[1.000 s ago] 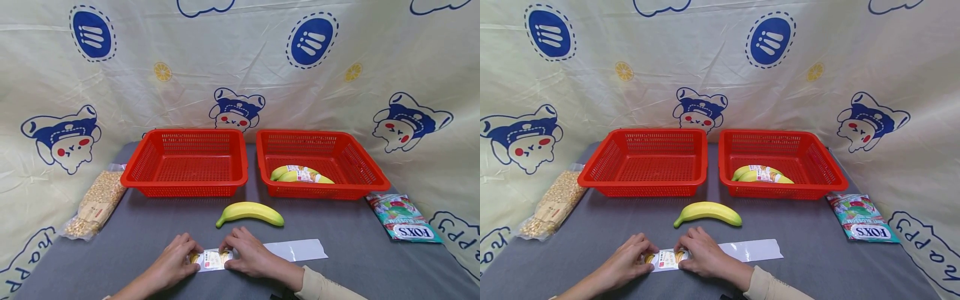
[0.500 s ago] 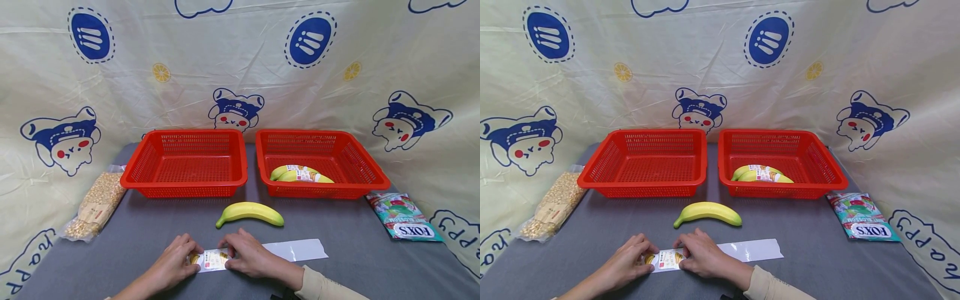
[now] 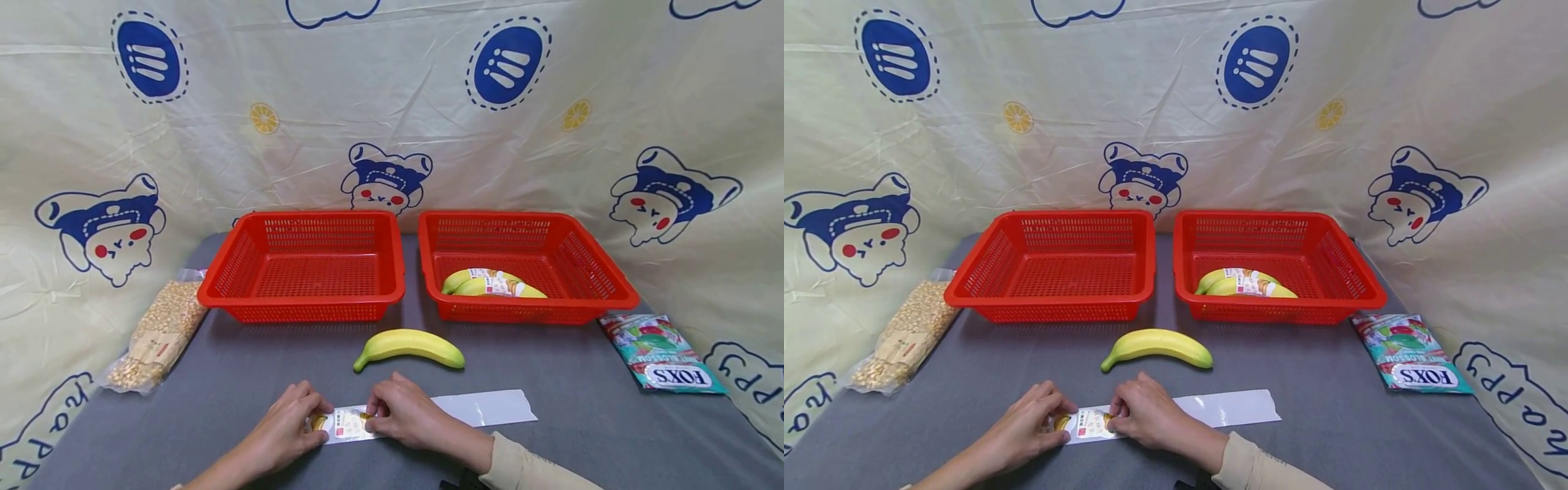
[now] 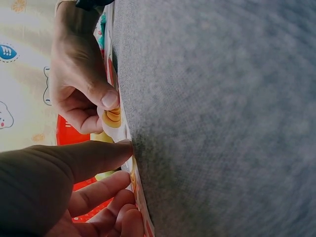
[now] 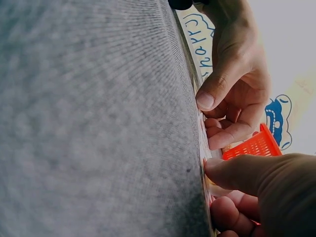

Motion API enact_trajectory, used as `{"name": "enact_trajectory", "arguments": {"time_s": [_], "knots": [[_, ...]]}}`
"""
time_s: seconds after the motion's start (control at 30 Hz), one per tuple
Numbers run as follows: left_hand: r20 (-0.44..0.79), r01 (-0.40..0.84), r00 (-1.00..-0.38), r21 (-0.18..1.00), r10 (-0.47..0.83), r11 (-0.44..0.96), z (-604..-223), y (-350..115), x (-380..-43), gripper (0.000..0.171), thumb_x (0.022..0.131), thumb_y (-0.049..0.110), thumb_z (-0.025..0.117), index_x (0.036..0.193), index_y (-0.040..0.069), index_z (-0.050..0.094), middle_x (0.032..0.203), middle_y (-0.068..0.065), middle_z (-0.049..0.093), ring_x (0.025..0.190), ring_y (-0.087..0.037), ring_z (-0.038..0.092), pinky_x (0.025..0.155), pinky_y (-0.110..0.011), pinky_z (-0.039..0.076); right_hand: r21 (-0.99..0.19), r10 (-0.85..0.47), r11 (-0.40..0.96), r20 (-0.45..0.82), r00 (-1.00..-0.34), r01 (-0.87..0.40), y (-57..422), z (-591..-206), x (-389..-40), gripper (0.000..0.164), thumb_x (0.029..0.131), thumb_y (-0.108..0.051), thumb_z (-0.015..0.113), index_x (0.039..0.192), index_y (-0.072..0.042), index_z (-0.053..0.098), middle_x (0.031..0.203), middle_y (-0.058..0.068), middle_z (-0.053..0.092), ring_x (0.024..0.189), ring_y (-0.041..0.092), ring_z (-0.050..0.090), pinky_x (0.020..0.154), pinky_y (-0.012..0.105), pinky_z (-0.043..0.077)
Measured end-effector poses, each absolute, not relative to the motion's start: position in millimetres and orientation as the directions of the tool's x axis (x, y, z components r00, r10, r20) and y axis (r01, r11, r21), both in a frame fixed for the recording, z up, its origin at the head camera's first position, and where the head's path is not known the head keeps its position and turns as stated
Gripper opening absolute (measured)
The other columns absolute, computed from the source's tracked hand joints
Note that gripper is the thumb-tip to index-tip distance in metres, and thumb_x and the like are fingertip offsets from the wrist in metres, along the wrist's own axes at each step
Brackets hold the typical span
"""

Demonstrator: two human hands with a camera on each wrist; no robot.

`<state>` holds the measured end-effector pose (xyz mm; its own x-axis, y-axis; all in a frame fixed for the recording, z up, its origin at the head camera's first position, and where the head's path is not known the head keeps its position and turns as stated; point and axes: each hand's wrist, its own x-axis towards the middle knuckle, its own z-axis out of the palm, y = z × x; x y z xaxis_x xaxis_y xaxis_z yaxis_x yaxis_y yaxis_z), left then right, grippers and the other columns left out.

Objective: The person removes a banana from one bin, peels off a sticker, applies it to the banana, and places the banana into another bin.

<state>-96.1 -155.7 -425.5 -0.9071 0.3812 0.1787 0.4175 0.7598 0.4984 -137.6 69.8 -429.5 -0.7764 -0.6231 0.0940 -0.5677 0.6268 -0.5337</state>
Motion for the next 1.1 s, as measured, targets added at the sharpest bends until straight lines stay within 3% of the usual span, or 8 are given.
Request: {"name": "enact_trajectory", "arguments": {"time_s": [0.23,0.43,0.7,0.93,1.1], "knots": [[0.160,0.402,-0.913,0.507,0.375,0.763,-425.6,-155.8,-96.4,0.027,0.066,0.014,0.080,0.090,0.016,0.067,0.083,0.012,0.050,0.079,-0.003,0.040,0.064,-0.020,0.034,-0.510,-0.620,0.638,0.104,-0.778,-0.577,71.1,-432.3,-138.4,0.013,0.074,-0.022,0.076,0.072,-0.022,0.063,0.064,-0.016,0.049,0.067,-0.001,0.036,0.061,0.013,0.027],[0.155,0.400,-0.914,0.507,0.375,0.764,-425.9,-155.5,-96.5,0.026,0.066,0.014,0.080,0.089,0.016,0.067,0.082,0.011,0.050,0.078,-0.003,0.040,0.064,-0.020,0.034,-0.510,-0.666,0.565,0.183,-0.723,-0.649,77.2,-433.9,-137.2,0.012,0.076,-0.022,0.075,0.074,-0.021,0.063,0.066,-0.014,0.051,0.069,-0.002,0.036,0.063,0.011,0.029],[0.140,0.393,-0.916,0.514,0.377,0.763,-424.6,-155.8,-96.7,0.026,0.066,0.014,0.081,0.089,0.016,0.067,0.083,0.011,0.050,0.079,-0.003,0.041,0.064,-0.020,0.034,-0.677,-0.701,0.434,0.161,-0.695,-0.594,90.4,-422.6,-130.9,0.009,0.081,-0.025,0.073,0.082,-0.022,0.064,0.073,-0.013,0.056,0.076,-0.002,0.044,0.067,0.012,0.037],[0.214,0.441,-0.897,0.466,0.386,0.767,-422.3,-153.5,-95.1,0.025,0.068,0.017,0.079,0.090,0.017,0.067,0.083,0.011,0.051,0.078,-0.003,0.041,0.065,-0.021,0.035,-0.742,-0.586,0.479,0.126,-0.800,-0.468,110.3,-410.4,-135.2,0.010,0.080,-0.020,0.073,0.080,-0.022,0.064,0.076,-0.011,0.057,0.077,0.000,0.047,0.067,0.017,0.043],[0.228,0.427,-0.903,0.578,0.365,0.695,-412.8,-144.4,-100.6,0.023,0.076,0.029,0.076,0.093,0.016,0.068,0.080,0.010,0.053,0.075,-0.002,0.044,0.064,-0.019,0.036,-0.712,-0.464,0.565,0.145,-0.874,-0.418,122.6,-401.7,-143.8,0.016,0.077,-0.021,0.077,0.074,-0.023,0.061,0.072,-0.012,0.054,0.073,0.002,0.046,0.064,0.017,0.041]]}}
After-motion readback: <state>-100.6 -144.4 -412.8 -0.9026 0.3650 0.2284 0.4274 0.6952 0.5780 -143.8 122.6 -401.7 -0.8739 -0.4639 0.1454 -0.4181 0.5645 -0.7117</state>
